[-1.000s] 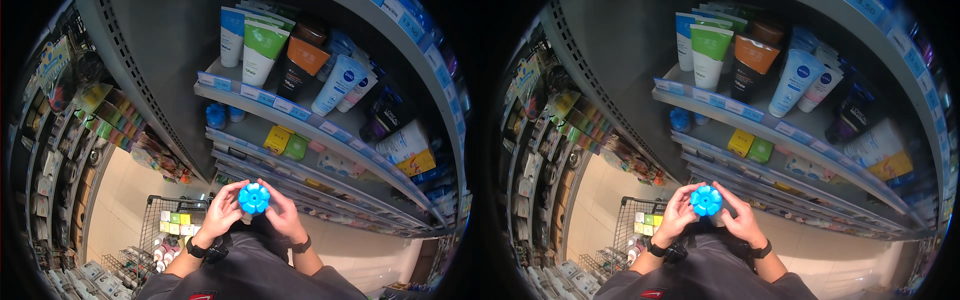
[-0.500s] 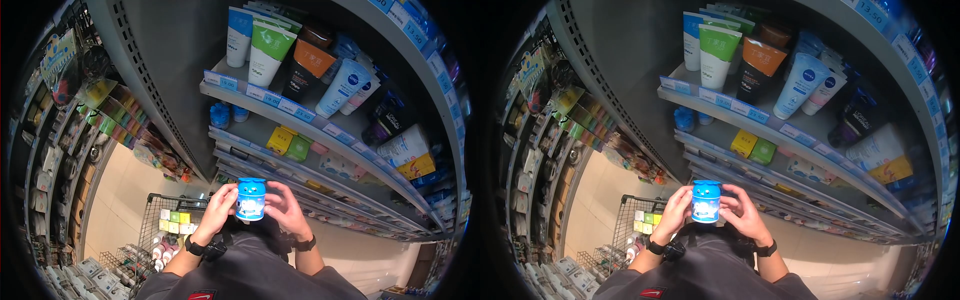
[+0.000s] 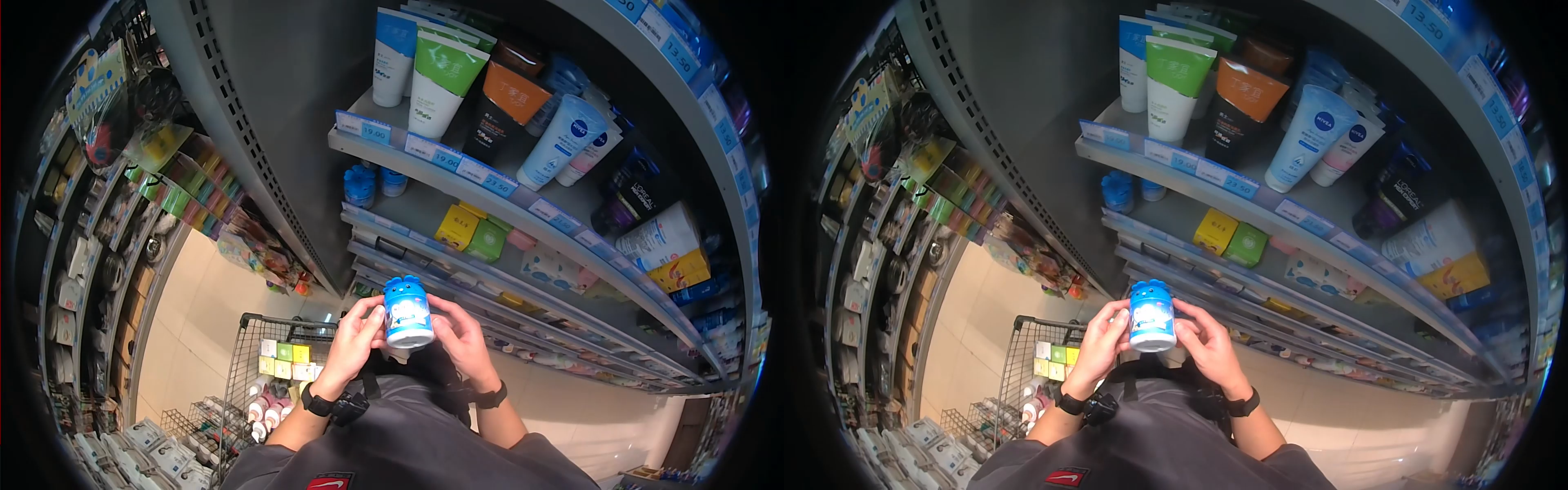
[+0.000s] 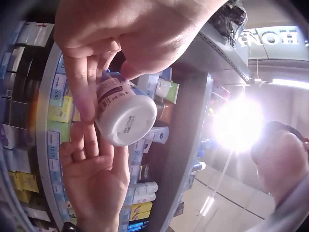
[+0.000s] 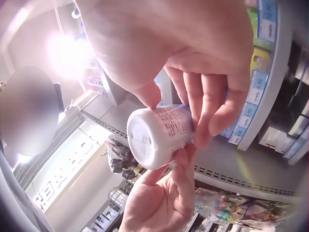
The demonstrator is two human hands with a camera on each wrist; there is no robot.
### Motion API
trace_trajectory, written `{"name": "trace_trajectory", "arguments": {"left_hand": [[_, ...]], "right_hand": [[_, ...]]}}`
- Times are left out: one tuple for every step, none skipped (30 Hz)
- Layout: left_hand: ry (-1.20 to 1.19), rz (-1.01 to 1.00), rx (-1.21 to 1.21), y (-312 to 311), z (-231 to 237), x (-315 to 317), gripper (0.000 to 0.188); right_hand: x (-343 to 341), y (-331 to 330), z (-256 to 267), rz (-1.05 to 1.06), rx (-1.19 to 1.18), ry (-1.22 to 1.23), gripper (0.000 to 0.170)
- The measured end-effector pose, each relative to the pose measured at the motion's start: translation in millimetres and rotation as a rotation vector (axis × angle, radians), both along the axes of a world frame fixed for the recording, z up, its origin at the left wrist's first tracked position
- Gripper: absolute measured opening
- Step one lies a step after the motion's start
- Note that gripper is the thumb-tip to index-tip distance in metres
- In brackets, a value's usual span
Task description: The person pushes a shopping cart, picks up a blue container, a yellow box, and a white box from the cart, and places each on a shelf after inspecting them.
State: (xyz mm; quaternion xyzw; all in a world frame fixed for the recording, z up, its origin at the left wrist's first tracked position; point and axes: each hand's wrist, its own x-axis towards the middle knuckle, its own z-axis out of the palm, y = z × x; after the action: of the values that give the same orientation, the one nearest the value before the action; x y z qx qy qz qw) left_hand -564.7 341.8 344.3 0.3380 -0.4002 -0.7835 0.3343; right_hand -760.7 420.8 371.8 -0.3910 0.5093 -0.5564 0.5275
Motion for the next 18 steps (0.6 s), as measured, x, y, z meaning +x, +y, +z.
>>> {"name": "trace_trajectory", "arguments": {"left_hand": [[0.006,0.015,0.022,0.6,2.3,-1.6,0.039],[0.013,0.029,0.043,0.7,4.6,-2.3,0.042],[0.012,0.029,0.043,0.3,6.5,-1.2,0.042],[0.015,0.003,0.049,-0.1,8.3,0.3,0.044],[0.018,-0.023,0.056,0.1,8.9,1.3,0.046],[0.017,-0.024,0.057,0.3,8.1,1.5,0.046],[0.026,-0.031,0.042,0.3,6.8,1.6,0.047],[0.035,-0.038,0.028,0.6,6.0,1.7,0.049],[0.036,-0.038,0.029,0.9,5.8,1.9,0.049],[0.053,-0.043,0.025,1.1,5.7,2.2,0.05],[0.07,-0.047,0.022,1.4,5.7,2.5,0.051],[0.072,-0.047,0.023,1.9,6.2,2.8,0.051],[0.078,-0.071,0.02,2.1,7.2,3.1,0.052],[0.083,-0.094,0.017,2.3,7.6,3.4,0.053],[0.085,-0.093,0.016,3.5,6.9,3.5,0.053],[0.066,-0.095,0.014,4.1,5.9,2.6,0.054],[0.048,-0.097,0.01,4.0,5.3,1.8,0.055],[0.052,-0.096,0.007,4.2,4.8,1.3,0.055]], "right_hand": [[0.1,-0.5,-0.8,0.001,0.0,0.0,0.045],[-0.2,-1.3,-2.5,-0.005,0.026,0.02,0.042],[-0.3,-2.0,-4.2,-0.011,0.052,0.04,0.039],[0.7,-2.8,-5.6,-0.011,0.052,0.039,0.039],[2.9,-4.0,-6.9,-0.04,0.058,0.037,0.036],[5.0,-5.1,-7.6,-0.069,0.063,0.035,0.034],[6.9,-6.0,-7.5,-0.069,0.063,0.035,0.034],[8.7,-6.7,-7.2,-0.096,0.041,0.055,0.033],[9.7,-7.0,-7.0,-0.123,0.018,0.075,0.033],[10.0,-7.5,-7.6,-0.123,0.019,0.076,0.033],[9.9,-8.0,-9.1,-0.138,0.028,0.07,0.033],[9.7,-8.1,-10.7,-0.152,0.037,0.063,0.034],[9.0,-8.1,-11.8,-0.152,0.038,0.064,0.034],[8.1,-8.0,-12.9,-0.153,0.068,0.068,0.035],[7.5,-8.2,-13.9,-0.154,0.099,0.073,0.036],[7.1,-8.7,-15.1,-0.152,0.094,0.076,0.036],[7.8,-7.6,-16.9,-0.166,0.113,0.08,0.037],[8.7,-6.8,-17.4,-0.181,0.134,0.084,0.038]]}}
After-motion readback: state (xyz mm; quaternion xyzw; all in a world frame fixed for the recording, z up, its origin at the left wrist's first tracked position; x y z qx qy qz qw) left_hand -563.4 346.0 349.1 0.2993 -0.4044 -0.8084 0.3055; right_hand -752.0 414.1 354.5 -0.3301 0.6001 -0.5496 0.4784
